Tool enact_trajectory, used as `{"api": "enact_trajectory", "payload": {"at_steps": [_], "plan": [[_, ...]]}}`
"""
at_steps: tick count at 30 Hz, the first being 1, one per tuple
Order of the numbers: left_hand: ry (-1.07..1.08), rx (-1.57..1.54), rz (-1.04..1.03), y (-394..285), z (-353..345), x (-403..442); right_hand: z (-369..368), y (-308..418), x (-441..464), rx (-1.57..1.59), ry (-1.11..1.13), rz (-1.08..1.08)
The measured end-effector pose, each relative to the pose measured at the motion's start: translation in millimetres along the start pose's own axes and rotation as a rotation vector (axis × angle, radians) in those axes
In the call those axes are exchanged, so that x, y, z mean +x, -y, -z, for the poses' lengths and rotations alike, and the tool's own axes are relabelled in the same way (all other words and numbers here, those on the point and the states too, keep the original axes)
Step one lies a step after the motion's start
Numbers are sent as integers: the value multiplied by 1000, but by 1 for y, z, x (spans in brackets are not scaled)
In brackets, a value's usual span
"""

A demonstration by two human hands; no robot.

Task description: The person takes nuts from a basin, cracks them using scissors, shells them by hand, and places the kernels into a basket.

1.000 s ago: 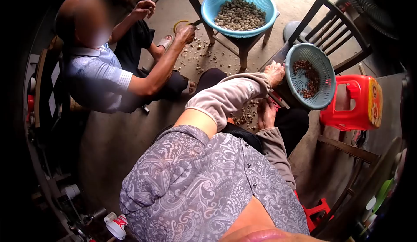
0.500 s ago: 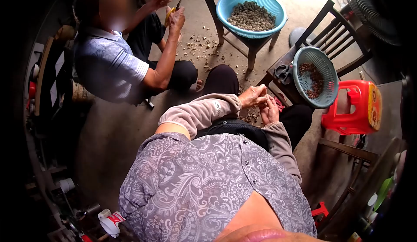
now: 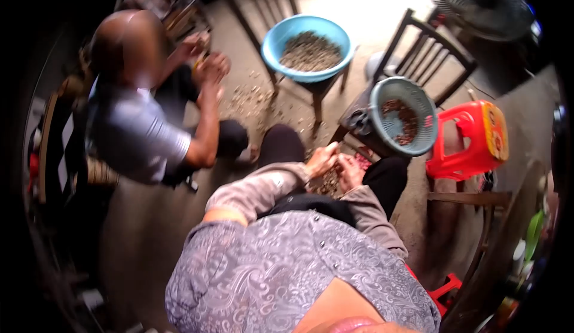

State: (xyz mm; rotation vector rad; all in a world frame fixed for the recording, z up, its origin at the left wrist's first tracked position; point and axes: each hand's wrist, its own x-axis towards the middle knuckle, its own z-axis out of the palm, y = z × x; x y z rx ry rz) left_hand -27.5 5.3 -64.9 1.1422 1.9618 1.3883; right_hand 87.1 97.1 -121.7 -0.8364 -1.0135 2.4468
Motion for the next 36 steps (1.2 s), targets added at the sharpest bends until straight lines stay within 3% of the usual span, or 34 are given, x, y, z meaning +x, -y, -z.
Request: {"api": "enact_trajectory", "payload": {"at_steps": [2,8,12,20,22,23,24,26,28,30,32,36], "plan": [[-4,-1,131,-1,-3,2,-9,8,-6,19,-12,19],[-29,24,196,-9,2,-1,-20,17,-6,25,-55,-85],[-4,128,68,-1,2,-2,-18,15,-6,51,-70,-143],[-148,-10,200,11,5,2,-11,12,-6,117,-12,-77],[-120,235,-8,19,7,-2,-16,15,-9,125,-76,-35],[-94,167,67,22,5,-4,-15,13,-7,111,-69,-29],[-120,196,10,40,-2,-4,-14,13,-5,98,-60,-24],[93,-406,542,20,2,0,-13,14,-6,25,-33,-11],[227,-775,674,25,4,0,-19,19,-8,-276,-71,42],[209,-838,832,11,4,2,-26,24,-12,-674,-27,226],[232,-910,855,13,4,4,-30,27,-14,-1001,-15,370],[293,-1029,875,15,2,4,-40,31,-19,-1159,-2,559]]}}
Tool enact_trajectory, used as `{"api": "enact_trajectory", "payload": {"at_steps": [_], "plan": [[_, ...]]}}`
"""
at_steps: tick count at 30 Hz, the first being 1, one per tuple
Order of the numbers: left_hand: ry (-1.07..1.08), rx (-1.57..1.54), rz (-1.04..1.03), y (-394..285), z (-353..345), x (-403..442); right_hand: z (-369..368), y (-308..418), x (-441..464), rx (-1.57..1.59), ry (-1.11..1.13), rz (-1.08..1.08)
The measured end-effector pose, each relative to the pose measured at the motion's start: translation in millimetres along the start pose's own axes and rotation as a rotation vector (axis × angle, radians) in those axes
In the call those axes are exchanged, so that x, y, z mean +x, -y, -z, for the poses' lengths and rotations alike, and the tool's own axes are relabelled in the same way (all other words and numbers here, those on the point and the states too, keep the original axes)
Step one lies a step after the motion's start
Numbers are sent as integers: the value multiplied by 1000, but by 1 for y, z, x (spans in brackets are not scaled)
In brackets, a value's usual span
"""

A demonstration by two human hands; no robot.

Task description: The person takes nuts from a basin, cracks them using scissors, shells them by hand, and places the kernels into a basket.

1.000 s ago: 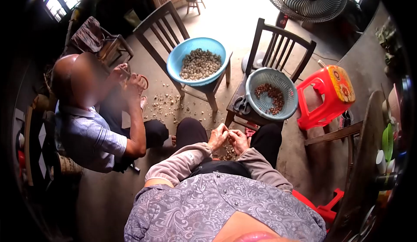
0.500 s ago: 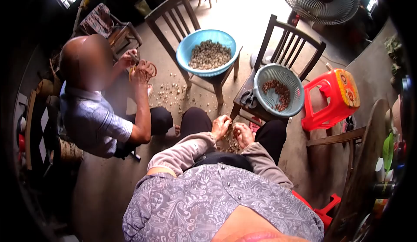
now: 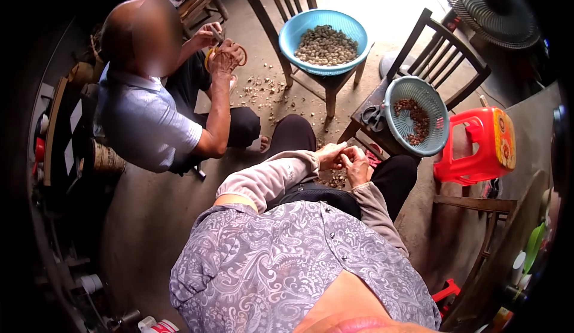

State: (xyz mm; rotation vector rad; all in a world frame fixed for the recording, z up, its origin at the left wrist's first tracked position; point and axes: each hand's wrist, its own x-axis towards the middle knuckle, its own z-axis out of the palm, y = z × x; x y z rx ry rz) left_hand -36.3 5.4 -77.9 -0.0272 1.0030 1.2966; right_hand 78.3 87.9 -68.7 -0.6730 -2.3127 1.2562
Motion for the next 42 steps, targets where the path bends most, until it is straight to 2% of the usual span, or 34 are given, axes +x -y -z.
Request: {"api": "enact_trajectory", "payload": {"at_steps": [2,3,5,6,8,11,14,15,19,21,22,26,29,32,33,34,35,36,37,38,39,40,42], "plan": [[11,-21,-41,4,8,6,-4,-6,1,92,-39,-34],[-96,-9,-21,1,7,7,-2,-5,2,111,-59,-53],[-54,135,-133,6,18,15,3,-4,2,144,-78,-121],[-179,32,-118,7,17,17,3,-8,2,145,-82,-137],[-219,90,-127,8,21,19,0,-14,1,259,-115,-210],[-233,208,-192,5,20,11,-2,-16,0,103,-121,-405],[-258,306,-245,5,21,12,-19,-65,-6,223,-59,-507],[-272,332,-256,5,22,13,-14,-54,-5,352,-25,-611],[-338,389,-236,-2,9,-3,-10,-47,-6,536,14,-636],[-308,493,-340,7,21,10,-11,-46,-6,699,28,-672],[-293,546,-392,9,25,14,-10,-40,-5,695,17,-665],[-353,725,-374,11,31,22,-8,-37,-3,644,-4,-609],[-420,819,-351,4,21,10,-7,-41,-2,627,63,-679],[-410,755,-378,7,26,20,-4,-40,-3,633,99,-711],[-382,778,-415,7,28,19,-7,-48,-5,590,112,-632],[-380,734,-375,9,31,23,-6,-44,-5,644,102,-679],[-383,731,-427,12,36,25,-9,-45,-6,644,85,-690],[-349,781,-448,12,41,25,-26,-69,-9,573,38,-467],[-318,697,-503,10,39,21,-43,-96,-12,482,-26,-239],[-344,700,-471,3,31,16,-59,-123,-14,390,-103,-30],[-346,663,-513,-2,32,23,-38,-84,-13,623,13,-565],[-303,505,-490,-15,14,16,-21,-50,-10,588,55,-716],[-285,588,-579,-66,-16,8,-29,-45,15,666,99,-662]]}}
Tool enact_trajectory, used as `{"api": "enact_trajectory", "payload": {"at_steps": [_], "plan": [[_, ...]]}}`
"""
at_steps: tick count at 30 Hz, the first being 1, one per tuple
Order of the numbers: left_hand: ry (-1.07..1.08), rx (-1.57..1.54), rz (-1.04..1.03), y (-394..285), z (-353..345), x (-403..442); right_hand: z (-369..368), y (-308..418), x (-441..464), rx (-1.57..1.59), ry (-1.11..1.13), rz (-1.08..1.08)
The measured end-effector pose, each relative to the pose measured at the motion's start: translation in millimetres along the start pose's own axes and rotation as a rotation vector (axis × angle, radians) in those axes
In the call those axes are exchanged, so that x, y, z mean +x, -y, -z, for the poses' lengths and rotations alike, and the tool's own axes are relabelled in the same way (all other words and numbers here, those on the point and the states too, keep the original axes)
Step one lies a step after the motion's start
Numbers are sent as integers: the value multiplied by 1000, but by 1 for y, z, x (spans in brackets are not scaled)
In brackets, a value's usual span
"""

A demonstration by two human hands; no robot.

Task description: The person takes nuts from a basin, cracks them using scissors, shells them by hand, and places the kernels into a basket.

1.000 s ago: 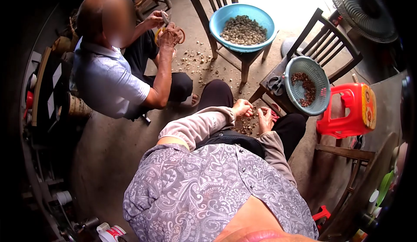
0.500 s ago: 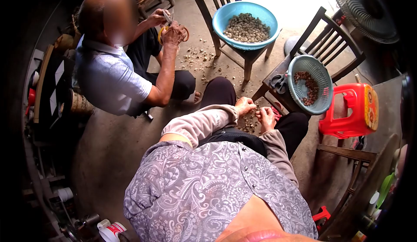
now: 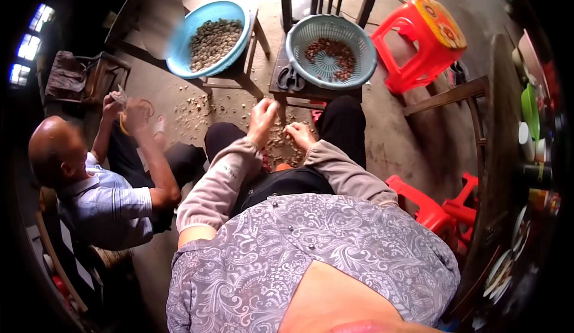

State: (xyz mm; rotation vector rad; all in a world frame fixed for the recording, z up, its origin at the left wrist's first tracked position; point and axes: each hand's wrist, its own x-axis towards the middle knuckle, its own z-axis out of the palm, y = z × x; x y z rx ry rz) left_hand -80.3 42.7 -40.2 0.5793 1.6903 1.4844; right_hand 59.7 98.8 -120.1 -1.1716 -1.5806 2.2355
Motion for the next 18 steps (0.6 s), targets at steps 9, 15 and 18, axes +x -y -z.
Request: {"api": "enact_trajectory", "payload": {"at_steps": [9,15,18], "plan": [[-219,86,-418,-126,-52,80,17,16,5,223,165,-95],[-135,668,-260,-15,-58,113,23,11,5,277,209,-154],[-71,894,-223,-1,-71,115,19,9,6,279,121,-188]]}}
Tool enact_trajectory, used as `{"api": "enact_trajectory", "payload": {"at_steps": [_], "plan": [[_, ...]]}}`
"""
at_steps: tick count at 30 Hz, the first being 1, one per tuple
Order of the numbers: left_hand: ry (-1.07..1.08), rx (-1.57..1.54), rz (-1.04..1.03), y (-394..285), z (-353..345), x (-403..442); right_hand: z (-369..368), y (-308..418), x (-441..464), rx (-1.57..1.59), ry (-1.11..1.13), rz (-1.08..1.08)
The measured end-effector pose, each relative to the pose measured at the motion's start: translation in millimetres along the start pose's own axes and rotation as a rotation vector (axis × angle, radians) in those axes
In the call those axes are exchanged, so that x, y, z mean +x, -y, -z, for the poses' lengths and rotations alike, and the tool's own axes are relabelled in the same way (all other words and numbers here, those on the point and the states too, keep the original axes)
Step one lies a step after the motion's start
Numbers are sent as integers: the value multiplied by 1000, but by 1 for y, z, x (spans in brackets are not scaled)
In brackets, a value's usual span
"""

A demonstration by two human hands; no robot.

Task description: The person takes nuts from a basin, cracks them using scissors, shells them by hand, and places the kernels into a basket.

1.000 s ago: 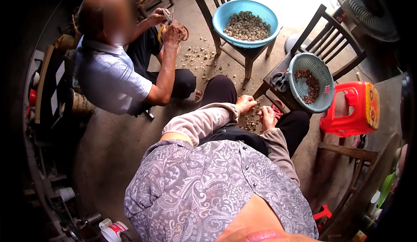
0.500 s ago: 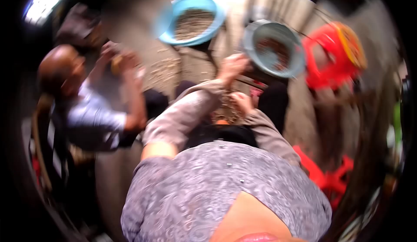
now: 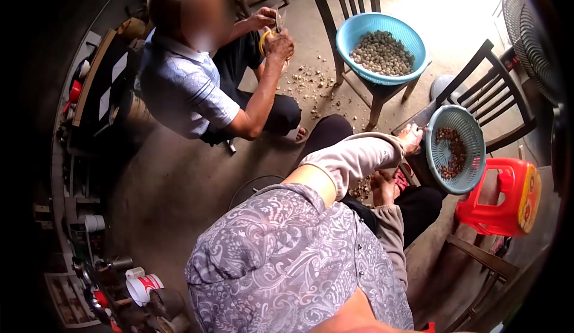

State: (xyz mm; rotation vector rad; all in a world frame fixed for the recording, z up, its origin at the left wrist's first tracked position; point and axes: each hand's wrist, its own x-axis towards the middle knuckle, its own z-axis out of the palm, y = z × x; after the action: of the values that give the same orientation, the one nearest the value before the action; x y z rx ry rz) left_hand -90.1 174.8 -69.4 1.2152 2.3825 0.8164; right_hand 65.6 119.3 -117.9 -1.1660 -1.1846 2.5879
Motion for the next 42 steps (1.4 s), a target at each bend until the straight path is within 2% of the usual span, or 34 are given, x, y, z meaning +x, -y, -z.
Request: {"api": "enact_trajectory", "payload": {"at_steps": [6,7,12,14,17,18,19,20,22,24,28,29,30,32,33,36,37,42], "plan": [[60,125,103,-6,-9,17,6,-1,3,49,59,6],[60,132,104,-6,-8,20,27,-18,21,-162,155,118],[52,263,210,-8,-24,29,2,3,1,86,42,-20],[62,172,196,-7,-7,23,25,-17,24,52,157,75],[-2,411,9,17,-5,14,13,3,11,-48,77,99],[108,293,71,22,13,12,16,-1,8,-1,183,251],[124,250,-1,29,33,0,18,-6,9,226,236,257],[325,-5,76,35,58,-10,28,-11,18,444,521,343],[581,-452,164,62,67,-27,-5,15,-5,380,94,263],[382,-670,132,53,83,-85,-6,18,-5,430,127,295],[426,-770,347,49,88,-152,-12,24,-13,453,52,274],[386,-423,251,48,88,-161,-13,24,-13,449,54,274],[321,-279,74,48,86,-171,-13,24,-13,443,58,273],[224,-108,-111,65,64,-184,-14,23,-13,431,47,273],[271,-76,-80,64,63,-188,-15,22,-14,425,39,276],[229,10,-206,57,61,-196,-16,21,-16,400,0,292],[246,42,-154,51,61,-198,-16,21,-16,385,3,308],[209,95,-189,55,52,-197,-16,15,-12,294,-31,371]]}}
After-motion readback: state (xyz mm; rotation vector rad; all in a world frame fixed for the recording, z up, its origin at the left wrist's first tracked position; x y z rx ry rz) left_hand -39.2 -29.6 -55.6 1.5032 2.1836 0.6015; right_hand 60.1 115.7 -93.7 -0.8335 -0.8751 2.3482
